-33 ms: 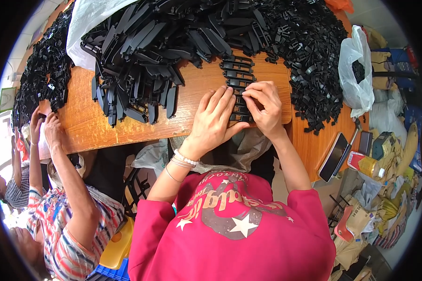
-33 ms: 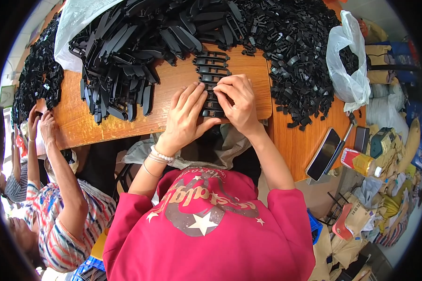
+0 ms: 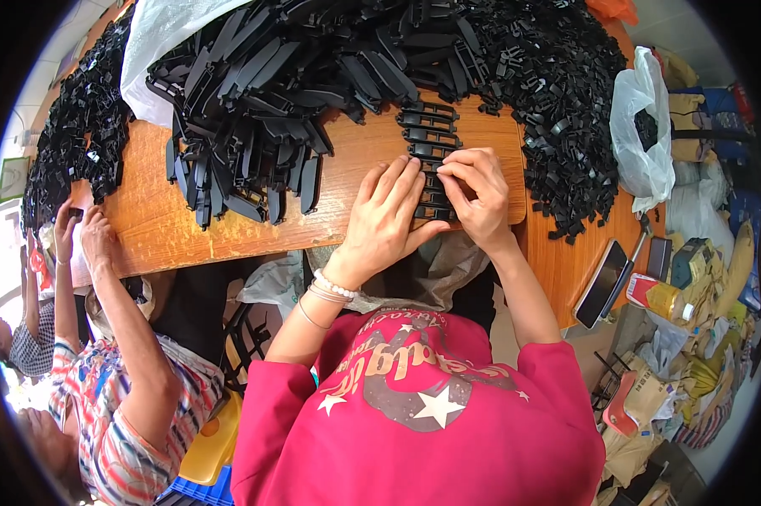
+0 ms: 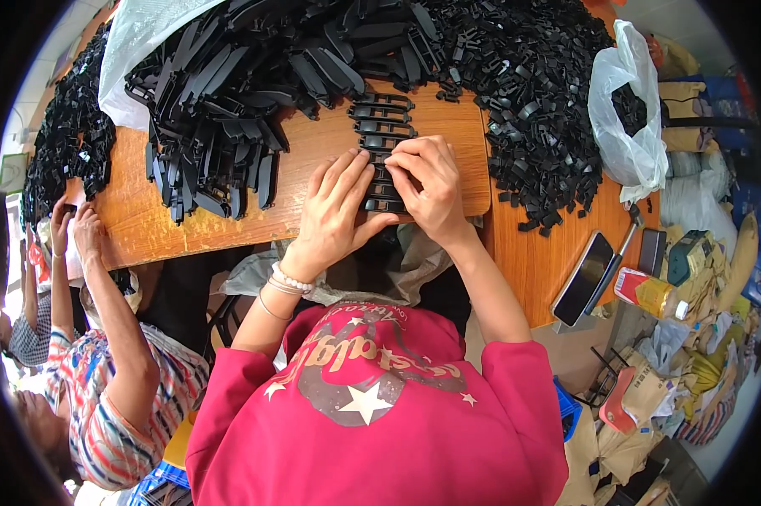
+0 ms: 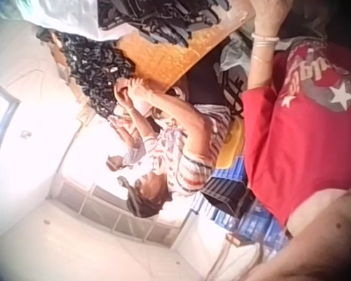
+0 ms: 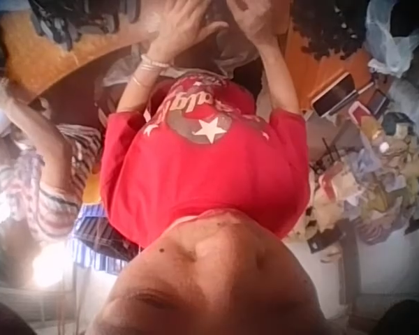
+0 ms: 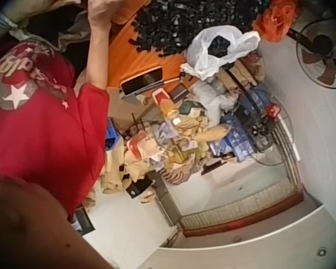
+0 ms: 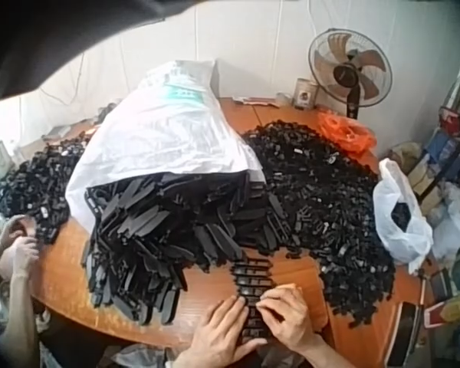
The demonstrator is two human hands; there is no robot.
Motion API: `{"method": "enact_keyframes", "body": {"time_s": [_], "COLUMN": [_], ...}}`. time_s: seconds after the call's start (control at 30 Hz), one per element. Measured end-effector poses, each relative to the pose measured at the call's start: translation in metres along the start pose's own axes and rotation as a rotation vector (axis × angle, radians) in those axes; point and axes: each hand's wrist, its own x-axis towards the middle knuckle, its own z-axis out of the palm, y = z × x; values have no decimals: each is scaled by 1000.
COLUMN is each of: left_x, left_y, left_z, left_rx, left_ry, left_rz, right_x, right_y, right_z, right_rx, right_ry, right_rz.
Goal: Assembling small black plastic components by hand and using a small hammer to secure parts together.
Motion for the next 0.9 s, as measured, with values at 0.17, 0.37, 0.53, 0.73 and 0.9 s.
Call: {"method": "enact_keyframes", "body": {"time_s": [0.17, 0.37, 0.53, 0.73, 0.9], "left_x": [-1, -3, -1, 1, 1], "left_y": [0, 1, 2, 1, 1], "left_z": [-1, -1, -1, -3, -3], "left_rx": [29, 25, -1, 8, 2], "left_ry": [-4, -12, -17, -17, -7], "left_rz": [21, 15, -2, -1, -13], "right_x": [-1, -3, -4, -5, -5], "right_y": [-1, 2, 5, 6, 5], "right_z": [3, 1, 2, 1, 0], "right_rx": [-7, -3, -92, -157, -186], "right_ry": [43, 38, 18, -24, -61], "right_rz": [2, 12, -91, -128, -125]}}
